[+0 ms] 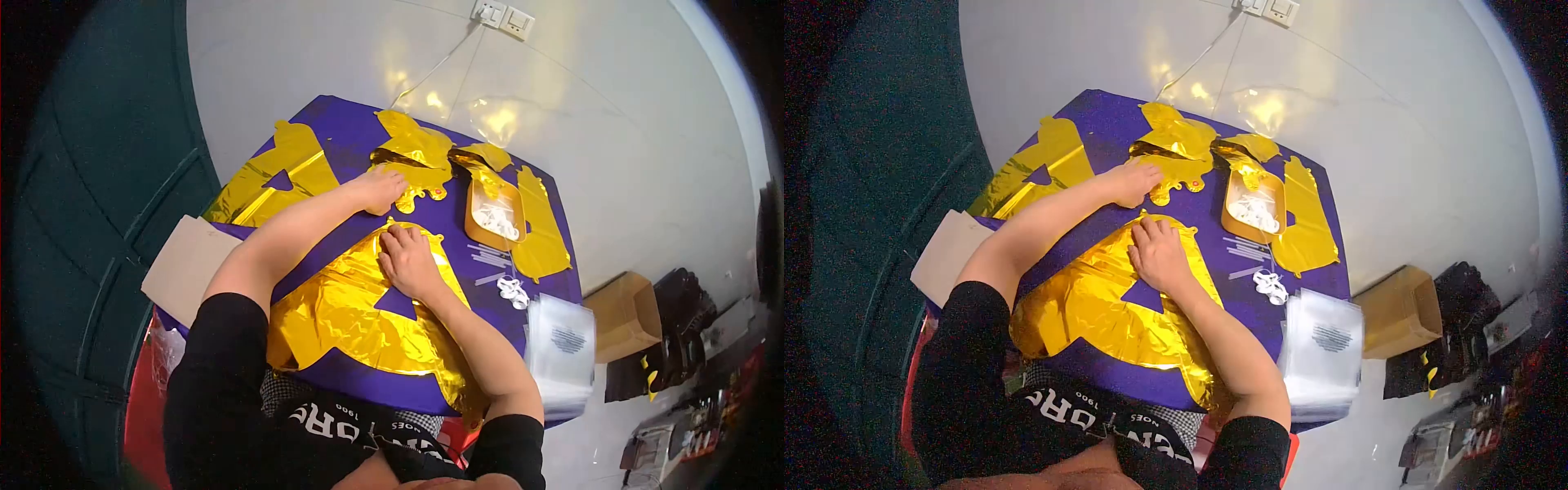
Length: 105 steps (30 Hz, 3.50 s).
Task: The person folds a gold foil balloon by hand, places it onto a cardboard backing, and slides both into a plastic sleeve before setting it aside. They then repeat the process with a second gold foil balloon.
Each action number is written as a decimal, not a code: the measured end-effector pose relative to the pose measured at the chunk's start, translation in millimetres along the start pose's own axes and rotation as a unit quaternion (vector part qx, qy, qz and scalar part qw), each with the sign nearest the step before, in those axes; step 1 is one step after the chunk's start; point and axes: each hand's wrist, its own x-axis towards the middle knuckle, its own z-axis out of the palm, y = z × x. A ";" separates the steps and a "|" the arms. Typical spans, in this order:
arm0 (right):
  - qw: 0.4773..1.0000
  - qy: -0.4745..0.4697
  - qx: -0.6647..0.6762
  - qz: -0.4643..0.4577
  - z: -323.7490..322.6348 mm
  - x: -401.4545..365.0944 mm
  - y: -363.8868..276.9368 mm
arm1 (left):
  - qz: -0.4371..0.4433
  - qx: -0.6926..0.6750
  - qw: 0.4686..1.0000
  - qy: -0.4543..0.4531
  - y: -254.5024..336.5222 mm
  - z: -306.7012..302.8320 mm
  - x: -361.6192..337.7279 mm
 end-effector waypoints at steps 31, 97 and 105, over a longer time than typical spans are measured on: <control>0.985 0.084 0.123 0.092 -4.2 23.2 42.7 | -0.137 -0.203 0.969 0.044 -19.9 35.1 21.4; 0.982 -0.007 0.155 -0.112 -99.9 -68.5 -2.9 | -0.556 -0.695 0.413 0.190 -38.8 37.1 12.9; 0.983 -0.025 0.107 -0.148 -106.7 -74.8 -2.6 | -0.473 -0.703 0.493 0.198 -32.7 1.5 6.5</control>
